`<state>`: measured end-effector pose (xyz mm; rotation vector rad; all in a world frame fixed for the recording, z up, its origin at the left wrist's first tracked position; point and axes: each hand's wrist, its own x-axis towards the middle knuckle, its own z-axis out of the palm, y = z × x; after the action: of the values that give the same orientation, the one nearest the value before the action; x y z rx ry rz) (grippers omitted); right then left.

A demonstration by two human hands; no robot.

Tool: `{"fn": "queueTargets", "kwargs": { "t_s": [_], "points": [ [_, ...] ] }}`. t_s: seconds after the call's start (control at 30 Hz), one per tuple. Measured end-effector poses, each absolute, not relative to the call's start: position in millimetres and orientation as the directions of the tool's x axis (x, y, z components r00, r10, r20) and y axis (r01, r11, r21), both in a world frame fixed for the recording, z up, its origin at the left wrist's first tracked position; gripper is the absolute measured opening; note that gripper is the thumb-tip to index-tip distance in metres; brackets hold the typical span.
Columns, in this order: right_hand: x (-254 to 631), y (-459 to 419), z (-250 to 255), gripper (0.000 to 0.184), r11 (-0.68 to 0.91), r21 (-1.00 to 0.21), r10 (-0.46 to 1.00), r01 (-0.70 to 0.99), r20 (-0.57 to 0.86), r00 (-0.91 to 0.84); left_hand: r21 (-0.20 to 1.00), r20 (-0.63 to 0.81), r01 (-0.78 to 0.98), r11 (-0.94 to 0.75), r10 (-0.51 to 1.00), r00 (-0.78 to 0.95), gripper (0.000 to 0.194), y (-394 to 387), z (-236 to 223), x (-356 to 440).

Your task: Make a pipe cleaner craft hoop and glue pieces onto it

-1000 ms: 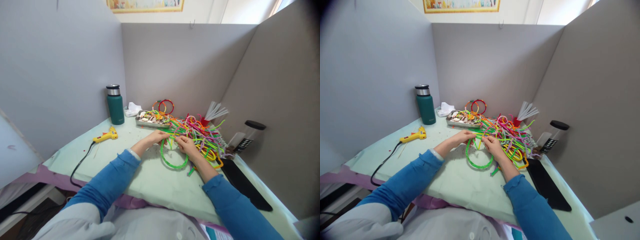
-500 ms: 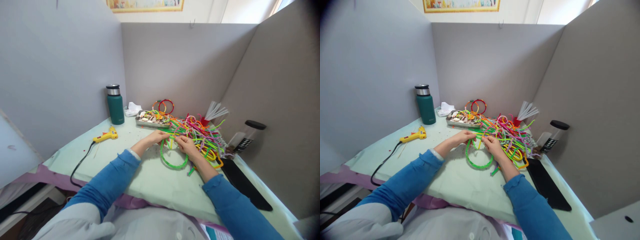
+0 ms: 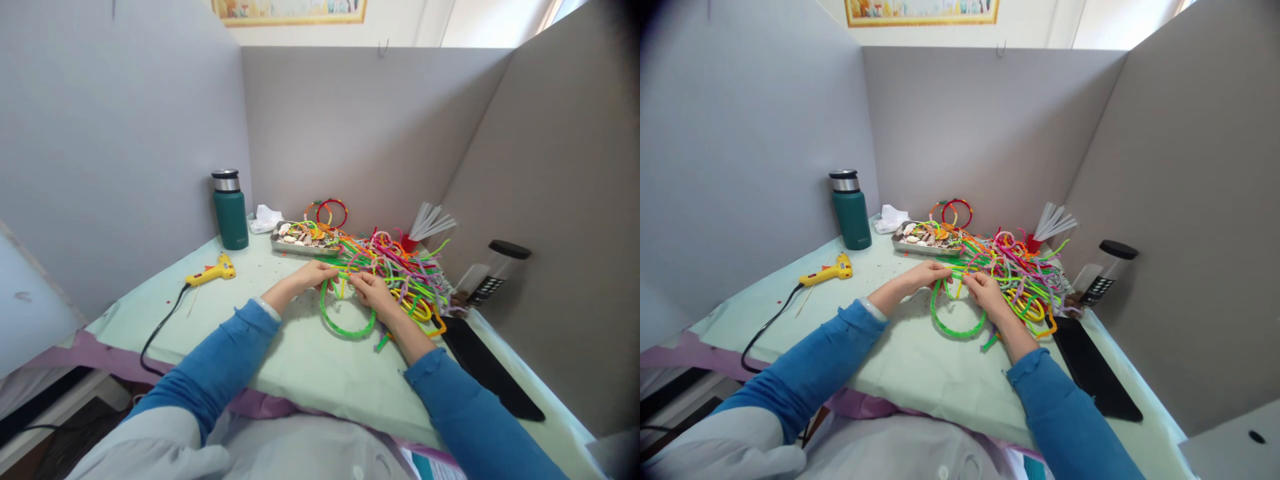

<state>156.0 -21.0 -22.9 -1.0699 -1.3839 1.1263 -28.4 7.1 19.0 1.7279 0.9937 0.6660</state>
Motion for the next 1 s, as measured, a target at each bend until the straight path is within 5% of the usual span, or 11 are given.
{"fn": "queueTargets", "kwargs": {
  "t_s": [1.0],
  "points": [
    [156.0, -23.2, -21.7, 0.033, 0.218, -0.965, 0.974, 0.148, 0.205, -0.098, 0.903, 0.005, 0.362, -0.231, 0.848, 0.53, 0.044, 9.5, 15.6, -29.9]
  ]
}}
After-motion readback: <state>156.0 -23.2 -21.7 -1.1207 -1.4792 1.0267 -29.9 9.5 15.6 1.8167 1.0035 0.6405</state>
